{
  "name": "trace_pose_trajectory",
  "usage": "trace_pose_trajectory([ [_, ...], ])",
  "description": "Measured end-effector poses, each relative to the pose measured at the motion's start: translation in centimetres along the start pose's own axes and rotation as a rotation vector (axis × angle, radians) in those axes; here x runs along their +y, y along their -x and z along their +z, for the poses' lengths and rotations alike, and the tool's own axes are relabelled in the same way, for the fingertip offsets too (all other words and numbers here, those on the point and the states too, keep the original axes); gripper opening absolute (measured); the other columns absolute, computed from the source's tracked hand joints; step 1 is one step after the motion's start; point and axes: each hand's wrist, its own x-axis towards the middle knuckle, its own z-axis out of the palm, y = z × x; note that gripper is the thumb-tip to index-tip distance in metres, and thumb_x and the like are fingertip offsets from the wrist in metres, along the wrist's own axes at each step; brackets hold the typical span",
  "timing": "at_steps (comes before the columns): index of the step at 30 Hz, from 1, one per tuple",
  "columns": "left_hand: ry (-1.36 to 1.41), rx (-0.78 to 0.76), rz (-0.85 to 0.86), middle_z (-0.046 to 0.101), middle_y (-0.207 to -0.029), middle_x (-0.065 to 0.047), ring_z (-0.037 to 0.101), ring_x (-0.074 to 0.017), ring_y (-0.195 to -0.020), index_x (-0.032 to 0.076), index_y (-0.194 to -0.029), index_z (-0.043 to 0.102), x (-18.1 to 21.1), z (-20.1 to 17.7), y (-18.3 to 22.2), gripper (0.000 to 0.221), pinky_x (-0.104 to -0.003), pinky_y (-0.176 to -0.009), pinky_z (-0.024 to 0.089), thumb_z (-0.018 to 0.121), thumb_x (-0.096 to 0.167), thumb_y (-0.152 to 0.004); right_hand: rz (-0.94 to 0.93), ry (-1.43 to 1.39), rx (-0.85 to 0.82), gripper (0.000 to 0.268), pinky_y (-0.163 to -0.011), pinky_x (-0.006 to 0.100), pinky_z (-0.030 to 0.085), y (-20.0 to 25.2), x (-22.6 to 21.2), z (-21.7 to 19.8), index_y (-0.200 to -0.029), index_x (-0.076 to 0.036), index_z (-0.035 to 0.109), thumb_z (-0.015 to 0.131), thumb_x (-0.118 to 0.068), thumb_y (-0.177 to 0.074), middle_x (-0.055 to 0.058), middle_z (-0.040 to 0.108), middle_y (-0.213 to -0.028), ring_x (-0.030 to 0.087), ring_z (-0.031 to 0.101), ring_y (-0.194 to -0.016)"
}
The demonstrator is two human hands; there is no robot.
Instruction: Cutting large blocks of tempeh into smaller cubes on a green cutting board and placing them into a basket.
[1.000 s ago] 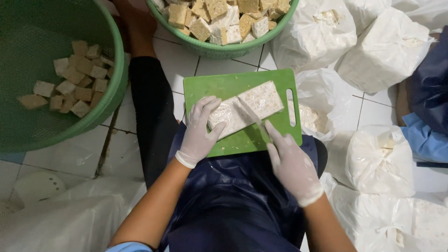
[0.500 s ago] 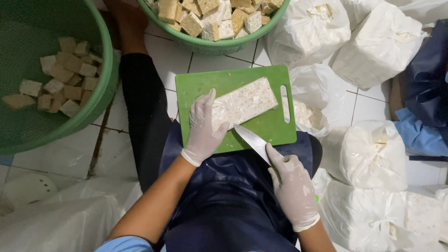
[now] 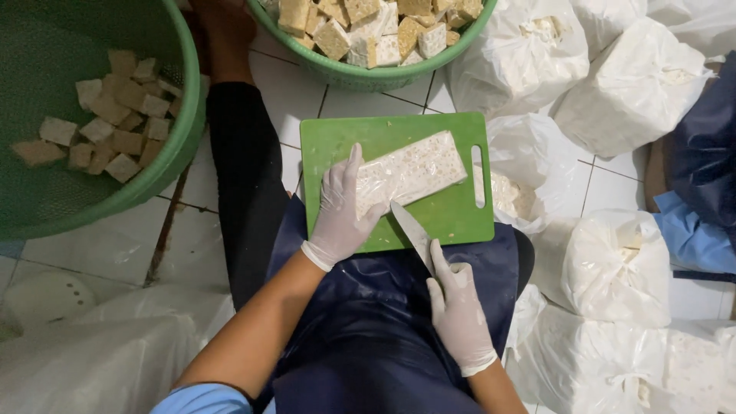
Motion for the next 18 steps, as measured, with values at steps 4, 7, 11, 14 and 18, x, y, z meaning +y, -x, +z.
trace_pose_trajectory([
  [4,0.001,-0.002,0.012,0.039,-0.119,-0.018,0.038,-0.0319,-0.107,0.005,-0.146,0.011,0.0,0.1,0.0,0.084,-0.044,-0.098,0.032,0.061,0.031,-0.084,0.06,-0.025,-0.027,0.061,-0.086,0.034,0.042,-0.1,-0.5,0.2,-0.146,-0.018,0.026,0.045,-0.008,-0.089,0.014,0.04,-0.089,0.028,0.049,-0.088],
  [7,-0.024,0.016,0.047,0.039,-0.118,-0.019,0.038,-0.0325,-0.106,0.004,-0.146,0.01,-0.4,0.3,0.1,0.085,-0.045,-0.098,0.032,0.06,0.035,-0.086,-0.051,0.009,0.077,0.062,-0.084,0.035,0.042,-0.8,-0.8,0.0,-0.144,-0.014,0.031,0.05,-0.003,-0.086,0.013,0.041,-0.088,0.028,0.048,-0.082],
  [11,0.06,-0.016,0.029,0.042,-0.114,-0.025,0.041,-0.0395,-0.108,0.003,-0.147,0.011,0.0,0.3,0.1,0.097,-0.05,-0.098,0.029,0.071,0.013,-0.072,-0.071,0.139,0.158,0.062,-0.097,0.041,0.045,-3.5,-1.4,1.2,-0.145,-0.018,0.032,0.055,-0.012,-0.087,0.015,0.047,-0.094,0.038,0.056,-0.1],
  [14,0.036,-0.01,0.012,0.043,-0.113,-0.024,0.041,-0.0387,-0.107,0.004,-0.147,0.012,-0.1,0.4,0.0,0.095,-0.049,-0.098,0.03,0.07,0.018,-0.074,-0.02,0.125,0.148,0.062,-0.083,0.041,0.052,-4.9,-2.0,1.2,-0.143,-0.023,0.034,0.057,-0.013,-0.086,0.013,0.047,-0.094,0.036,0.059,-0.093],
  [18,0.014,0.016,0.015,0.042,-0.114,-0.025,0.041,-0.0387,-0.107,0.002,-0.147,0.012,-0.4,0.4,0.1,0.095,-0.049,-0.098,0.03,0.071,0.019,-0.074,-0.032,0.188,0.114,0.06,-0.075,0.042,0.053,-4.0,-2.8,-0.2,-0.142,-0.028,0.034,0.056,-0.021,-0.087,0.011,0.048,-0.093,0.034,0.061,-0.087],
])
